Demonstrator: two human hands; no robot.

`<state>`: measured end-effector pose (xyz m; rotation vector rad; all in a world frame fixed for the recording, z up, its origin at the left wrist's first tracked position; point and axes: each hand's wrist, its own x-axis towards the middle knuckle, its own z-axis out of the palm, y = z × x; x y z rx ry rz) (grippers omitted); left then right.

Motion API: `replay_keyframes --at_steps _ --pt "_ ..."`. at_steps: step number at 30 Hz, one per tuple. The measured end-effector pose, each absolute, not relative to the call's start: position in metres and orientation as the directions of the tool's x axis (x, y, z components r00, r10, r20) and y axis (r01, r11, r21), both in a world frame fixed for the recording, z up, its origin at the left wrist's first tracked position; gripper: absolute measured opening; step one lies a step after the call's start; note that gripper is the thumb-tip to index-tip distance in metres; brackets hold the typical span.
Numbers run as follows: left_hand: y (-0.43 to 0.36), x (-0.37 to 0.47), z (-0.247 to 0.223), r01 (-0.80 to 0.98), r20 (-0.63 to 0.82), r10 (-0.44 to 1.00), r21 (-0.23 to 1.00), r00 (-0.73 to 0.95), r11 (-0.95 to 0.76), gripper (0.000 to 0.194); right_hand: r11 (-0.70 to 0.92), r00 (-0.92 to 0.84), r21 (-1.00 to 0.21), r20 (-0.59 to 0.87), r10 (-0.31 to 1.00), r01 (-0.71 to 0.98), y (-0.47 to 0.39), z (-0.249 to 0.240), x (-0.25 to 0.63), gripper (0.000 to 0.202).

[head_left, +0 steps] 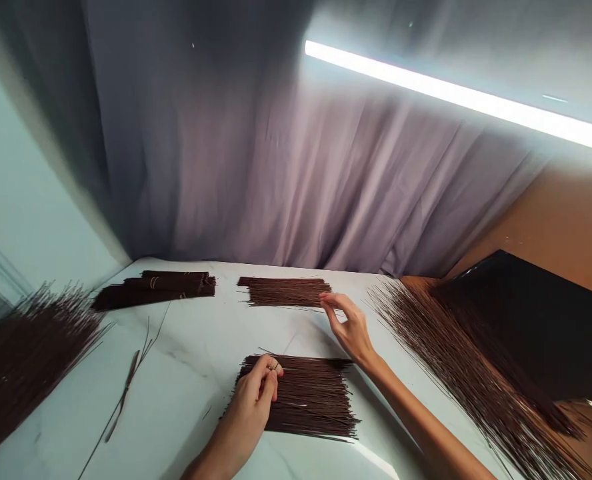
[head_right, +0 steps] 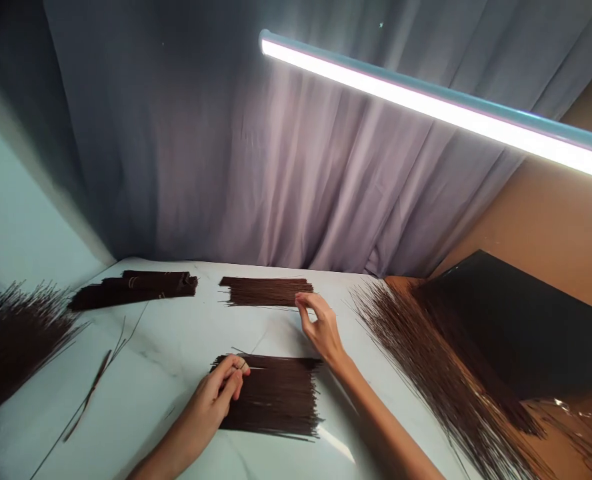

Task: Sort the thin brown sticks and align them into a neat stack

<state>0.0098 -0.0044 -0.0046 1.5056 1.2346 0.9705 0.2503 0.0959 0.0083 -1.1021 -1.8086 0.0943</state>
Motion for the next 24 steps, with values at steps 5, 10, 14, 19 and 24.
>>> replay_keyframes --at_steps 5,10,14,19,24 --pt "-0.005 0.011 0.007 0.050 -0.078 0.976 0.996 0.204 0.069 0.027 0.572 -0.134 -0.523 0.653 0.745 0.632 0.019 0.007 0.221 0.009" --pt "-0.006 0.016 0.016 -0.118 -0.196 0.921 0.962 0.337 0.248 0.031 0.591 -0.219 -0.449 0.641 0.735 0.670 -0.013 0.000 0.203 0.013" --pt "-0.002 0.018 0.017 -0.159 -0.239 0.921 0.942 0.307 0.297 0.042 0.625 -0.256 -0.411 0.660 0.706 0.664 -0.017 0.004 0.197 0.016" --pt "0.001 0.018 0.015 -0.172 -0.149 0.960 0.966 0.237 0.193 0.046 0.626 -0.256 -0.393 0.670 0.697 0.674 -0.022 0.006 0.194 0.017" --pt "-0.001 0.018 0.021 -0.110 -0.113 0.972 0.984 0.208 0.138 0.046 0.619 -0.260 -0.366 0.674 0.691 0.695 -0.023 0.004 0.193 0.017"
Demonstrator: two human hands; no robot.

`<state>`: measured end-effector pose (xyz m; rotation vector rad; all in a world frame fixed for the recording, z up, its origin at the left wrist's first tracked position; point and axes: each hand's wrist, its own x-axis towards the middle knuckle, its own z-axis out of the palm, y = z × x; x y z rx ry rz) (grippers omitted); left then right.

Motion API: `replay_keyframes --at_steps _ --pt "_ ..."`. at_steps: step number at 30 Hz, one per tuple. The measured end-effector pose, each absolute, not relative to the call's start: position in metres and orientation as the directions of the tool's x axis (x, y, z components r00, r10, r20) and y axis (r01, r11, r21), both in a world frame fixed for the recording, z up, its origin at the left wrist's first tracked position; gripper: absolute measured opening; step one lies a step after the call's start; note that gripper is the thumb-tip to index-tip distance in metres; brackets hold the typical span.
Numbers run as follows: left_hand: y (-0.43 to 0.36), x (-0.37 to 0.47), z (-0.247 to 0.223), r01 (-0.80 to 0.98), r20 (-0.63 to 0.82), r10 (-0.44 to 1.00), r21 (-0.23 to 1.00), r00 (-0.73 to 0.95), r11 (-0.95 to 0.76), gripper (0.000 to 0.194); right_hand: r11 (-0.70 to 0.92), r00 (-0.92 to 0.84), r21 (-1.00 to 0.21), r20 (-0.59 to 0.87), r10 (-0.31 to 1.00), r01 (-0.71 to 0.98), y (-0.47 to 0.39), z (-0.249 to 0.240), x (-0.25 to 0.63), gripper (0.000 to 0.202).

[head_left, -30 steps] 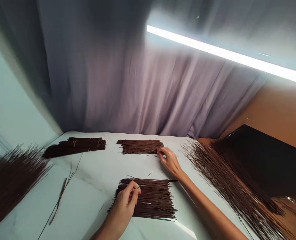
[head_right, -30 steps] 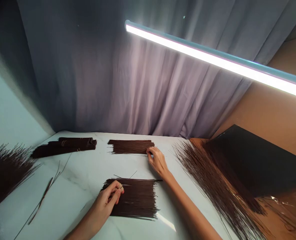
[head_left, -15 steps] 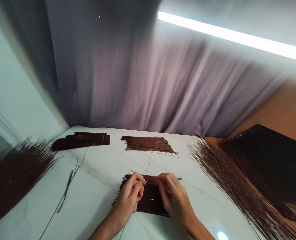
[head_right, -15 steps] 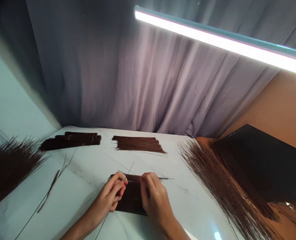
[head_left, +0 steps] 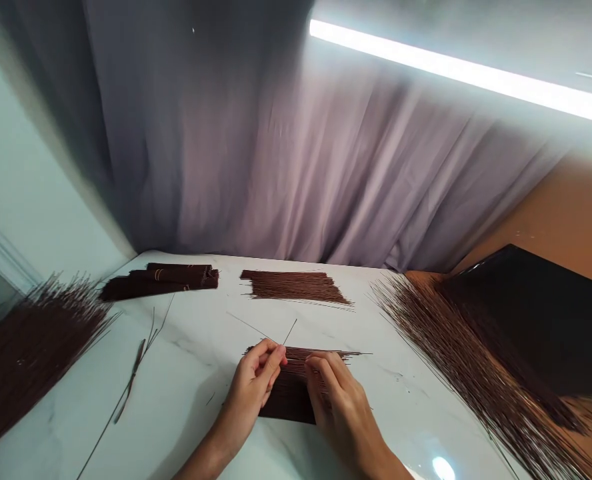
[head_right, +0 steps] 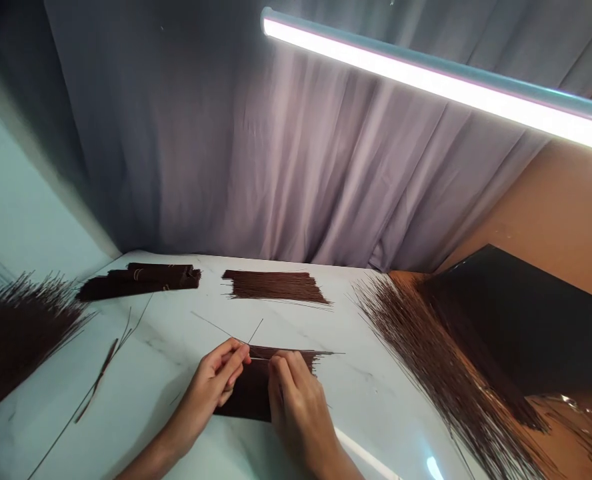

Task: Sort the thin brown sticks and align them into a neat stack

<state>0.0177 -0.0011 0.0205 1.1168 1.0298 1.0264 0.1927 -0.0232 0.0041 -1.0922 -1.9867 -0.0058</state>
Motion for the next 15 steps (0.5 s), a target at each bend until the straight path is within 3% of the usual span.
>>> replay_keyframes --at_steps 15 --pt "-0.0047 0.0199 0.0242 -0.015 -0.102 0.982 0.994 0.161 0.106 0.042 0.567 -0.224 -0.480 0.596 0.771 0.670 -0.0236 -0.0016 0.1894 0.015"
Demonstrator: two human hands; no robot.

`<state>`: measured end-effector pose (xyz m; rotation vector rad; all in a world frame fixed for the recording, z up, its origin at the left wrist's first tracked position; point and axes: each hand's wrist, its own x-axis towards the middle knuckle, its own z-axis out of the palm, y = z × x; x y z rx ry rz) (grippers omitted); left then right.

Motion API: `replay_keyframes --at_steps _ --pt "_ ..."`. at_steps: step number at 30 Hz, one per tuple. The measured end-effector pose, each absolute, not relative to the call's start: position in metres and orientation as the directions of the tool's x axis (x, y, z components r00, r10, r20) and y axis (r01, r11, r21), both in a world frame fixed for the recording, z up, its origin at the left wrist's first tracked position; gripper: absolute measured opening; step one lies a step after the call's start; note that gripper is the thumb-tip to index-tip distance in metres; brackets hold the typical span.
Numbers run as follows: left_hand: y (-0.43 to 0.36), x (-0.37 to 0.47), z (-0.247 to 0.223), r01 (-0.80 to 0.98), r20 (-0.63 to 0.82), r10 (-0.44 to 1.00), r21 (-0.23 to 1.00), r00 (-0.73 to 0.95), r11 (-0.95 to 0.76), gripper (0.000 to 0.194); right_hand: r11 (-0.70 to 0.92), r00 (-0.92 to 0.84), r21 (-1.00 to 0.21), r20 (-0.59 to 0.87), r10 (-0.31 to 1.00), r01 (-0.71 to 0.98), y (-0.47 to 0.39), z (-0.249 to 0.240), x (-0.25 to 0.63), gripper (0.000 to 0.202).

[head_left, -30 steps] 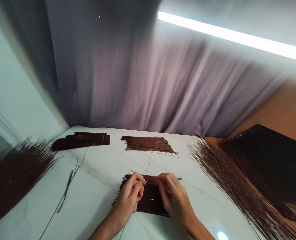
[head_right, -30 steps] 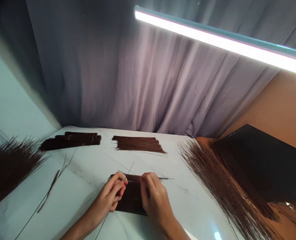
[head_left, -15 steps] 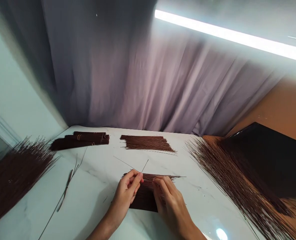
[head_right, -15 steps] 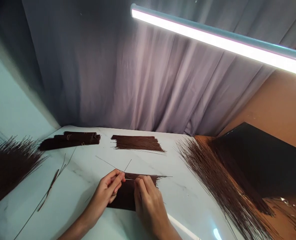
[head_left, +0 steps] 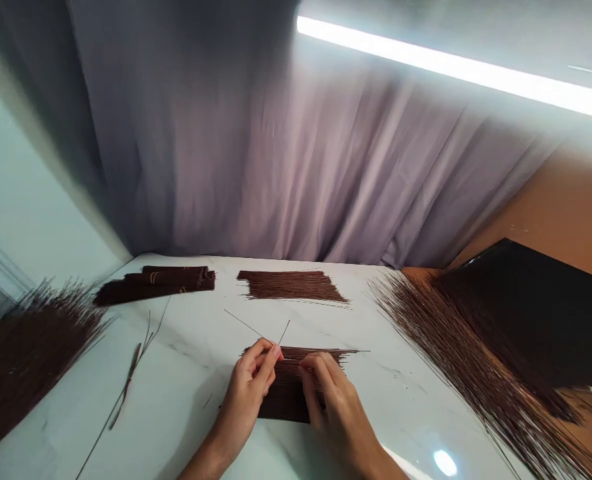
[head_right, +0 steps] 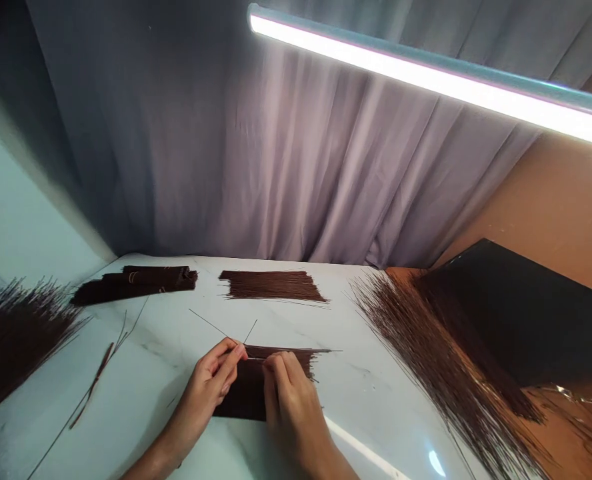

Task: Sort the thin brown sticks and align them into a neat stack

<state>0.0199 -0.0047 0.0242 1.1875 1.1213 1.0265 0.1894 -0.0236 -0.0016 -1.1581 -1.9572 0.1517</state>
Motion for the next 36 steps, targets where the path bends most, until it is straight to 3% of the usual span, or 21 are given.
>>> replay_keyframes --at_steps 6,10,14,17,19,21,24,27,29,31,34,36 --pt "-0.006 0.018 0.023 -0.065 -0.089 0.978 0.993 0.190 0.103 0.036 0.550 -0.200 -0.534 0.575 0.793 0.642 -0.026 -0.005 0.188 0.015" --pt "-0.010 0.015 0.028 -0.082 -0.071 0.974 0.993 0.214 0.090 0.034 0.512 -0.176 -0.664 0.506 0.844 0.544 -0.019 -0.005 0.194 0.017" --pt "-0.025 0.016 0.035 0.097 -0.045 0.892 0.995 0.449 0.001 0.033 0.467 -0.387 -0.777 0.311 0.868 0.422 0.002 0.033 0.221 0.024" --pt "-0.031 0.018 0.038 0.233 -0.060 0.809 0.968 0.585 -0.097 0.035 0.614 -0.564 -0.631 0.317 0.763 0.475 0.006 0.068 0.237 0.024" --pt "-0.028 0.018 0.039 0.272 -0.051 0.843 0.955 0.536 -0.115 0.037 0.712 -0.559 -0.430 0.441 0.702 0.555 -0.005 0.074 0.238 0.025" --pt "-0.020 0.015 0.039 0.262 -0.035 0.909 0.962 0.415 -0.082 0.038 0.716 -0.475 -0.361 0.561 0.678 0.597 -0.023 0.062 0.232 0.023" --pt "-0.011 0.008 0.037 0.151 -0.081 0.939 0.988 0.333 0.032 0.035 0.654 -0.385 -0.531 0.535 0.752 0.539 -0.044 0.028 0.222 0.021" --pt "-0.017 0.007 0.036 0.085 -0.122 0.905 0.992 0.408 0.096 0.034 0.520 -0.458 -0.702 0.302 0.836 0.487 -0.031 0.019 0.224 0.024" --pt "-0.025 0.009 0.037 0.113 -0.145 0.862 0.988 0.485 0.103 0.034 0.484 -0.557 -0.749 0.186 0.809 0.453 -0.009 0.035 0.230 0.023" --pt "-0.031 0.010 0.037 0.188 -0.155 0.821 0.980 0.550 0.060 0.035 0.564 -0.633 -0.694 0.199 0.748 0.447 0.012 0.059 0.234 0.022" --pt "-0.025 0.009 0.033 0.258 -0.102 0.845 0.965 0.526 -0.044 0.040 0.739 -0.640 -0.405 0.374 0.671 0.539 0.015 0.079 0.229 0.027" --pt "-0.014 0.006 0.029 0.241 -0.067 0.894 0.969 0.443 -0.047 0.042 0.753 -0.582 -0.301 0.491 0.649 0.586 -0.002 0.070 0.222 0.029"
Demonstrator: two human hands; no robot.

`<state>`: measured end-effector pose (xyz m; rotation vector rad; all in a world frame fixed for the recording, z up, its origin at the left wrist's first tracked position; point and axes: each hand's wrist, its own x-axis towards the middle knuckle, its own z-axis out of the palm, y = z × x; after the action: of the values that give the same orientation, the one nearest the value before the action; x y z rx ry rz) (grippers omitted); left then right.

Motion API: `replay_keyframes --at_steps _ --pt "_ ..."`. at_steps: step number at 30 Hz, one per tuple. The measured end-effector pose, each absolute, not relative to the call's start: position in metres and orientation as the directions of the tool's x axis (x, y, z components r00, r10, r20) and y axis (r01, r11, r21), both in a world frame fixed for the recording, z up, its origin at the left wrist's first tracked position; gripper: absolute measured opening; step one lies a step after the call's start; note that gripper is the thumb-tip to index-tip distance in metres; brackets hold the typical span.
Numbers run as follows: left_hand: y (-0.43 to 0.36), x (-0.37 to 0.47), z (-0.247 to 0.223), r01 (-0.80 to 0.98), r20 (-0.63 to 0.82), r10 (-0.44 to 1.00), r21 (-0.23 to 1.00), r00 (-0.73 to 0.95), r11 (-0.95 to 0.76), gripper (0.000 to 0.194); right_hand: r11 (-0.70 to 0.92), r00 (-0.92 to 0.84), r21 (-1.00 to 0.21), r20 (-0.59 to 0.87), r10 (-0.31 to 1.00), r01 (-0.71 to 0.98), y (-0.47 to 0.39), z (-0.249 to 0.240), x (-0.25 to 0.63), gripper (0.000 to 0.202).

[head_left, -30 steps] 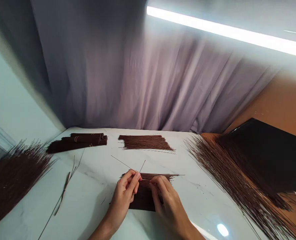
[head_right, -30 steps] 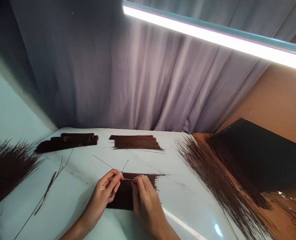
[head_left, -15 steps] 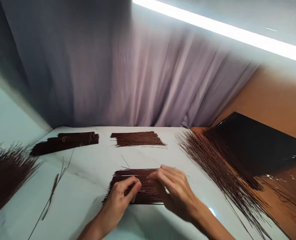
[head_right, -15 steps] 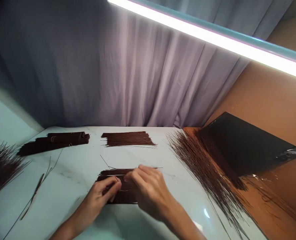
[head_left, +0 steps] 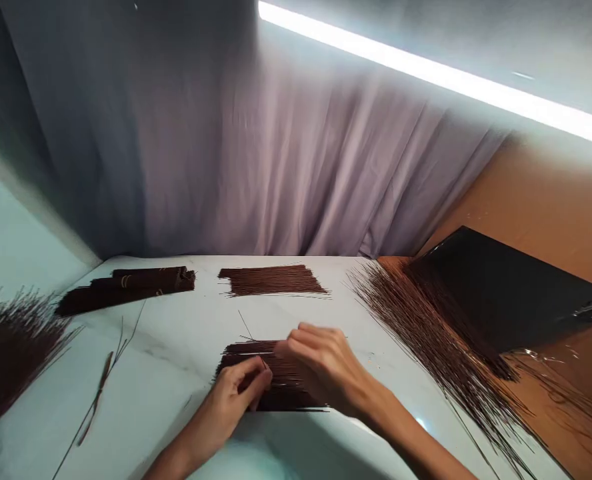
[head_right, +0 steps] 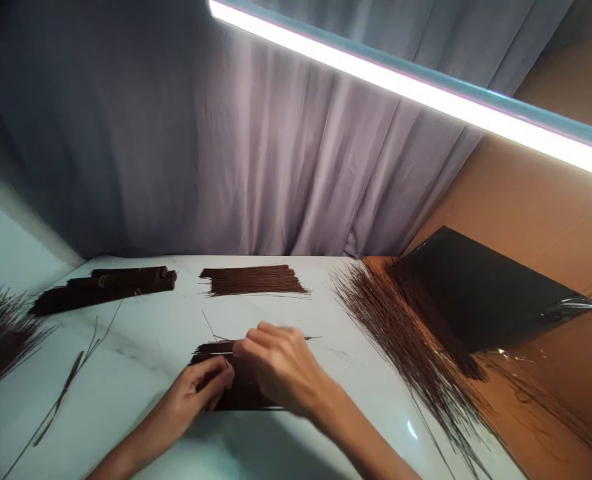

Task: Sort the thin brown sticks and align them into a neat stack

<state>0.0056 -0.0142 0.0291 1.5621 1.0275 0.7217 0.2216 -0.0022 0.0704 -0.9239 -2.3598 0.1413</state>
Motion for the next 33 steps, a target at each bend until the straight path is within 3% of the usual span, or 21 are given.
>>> replay_keyframes --at_steps 3,6,8,10,12,15,18,20,23,27,33 --pt "-0.001 -0.001 0.025 0.193 -0.105 0.928 0.980 0.359 0.036 0.040 0.649 -0.443 -0.514 0.476 0.760 0.561 -0.033 0.038 0.215 0.026" --pt "-0.003 -0.002 0.026 0.122 -0.119 0.911 0.990 0.395 0.076 0.038 0.449 -0.407 -0.732 0.254 0.878 0.513 -0.034 0.020 0.222 0.024" --pt "-0.013 0.001 0.028 0.095 -0.118 0.874 0.992 0.471 0.083 0.036 0.394 -0.515 -0.784 0.112 0.850 0.480 -0.016 0.027 0.231 0.025" --pt "-0.023 0.006 0.029 0.109 -0.137 0.817 0.990 0.560 0.091 0.034 0.406 -0.637 -0.798 0.035 0.770 0.446 0.007 0.048 0.238 0.023" --pt "-0.027 0.010 0.029 0.149 -0.150 0.780 0.986 0.607 0.073 0.034 0.445 -0.649 -0.774 0.059 0.758 0.450 0.020 0.069 0.240 0.019" --pt "-0.019 0.011 0.025 0.178 -0.105 0.854 0.984 0.510 0.014 0.038 0.504 -0.533 -0.690 0.199 0.822 0.519 0.009 0.076 0.229 0.022" --pt "-0.007 0.005 0.020 0.126 -0.100 0.940 0.990 0.326 0.061 0.039 0.602 -0.436 -0.572 0.416 0.798 0.557 -0.021 0.045 0.214 0.028" --pt "-0.004 0.002 0.019 0.054 -0.128 0.946 0.992 0.299 0.118 0.037 0.604 -0.375 -0.587 0.475 0.796 0.539 -0.034 0.019 0.212 0.028" --pt "-0.010 0.001 0.024 -0.040 -0.150 0.926 0.984 0.347 0.175 0.034 0.478 -0.335 -0.709 0.346 0.876 0.519 -0.036 0.002 0.218 0.025" --pt "-0.017 0.003 0.034 -0.082 -0.215 0.887 0.959 0.408 0.270 0.033 0.333 -0.337 -0.769 0.163 0.927 0.545 -0.027 0.016 0.229 0.027" --pt "-0.014 0.003 0.032 -0.097 -0.228 0.887 0.953 0.401 0.289 0.046 0.306 -0.379 -0.791 0.103 0.920 0.530 -0.030 0.024 0.231 0.026"
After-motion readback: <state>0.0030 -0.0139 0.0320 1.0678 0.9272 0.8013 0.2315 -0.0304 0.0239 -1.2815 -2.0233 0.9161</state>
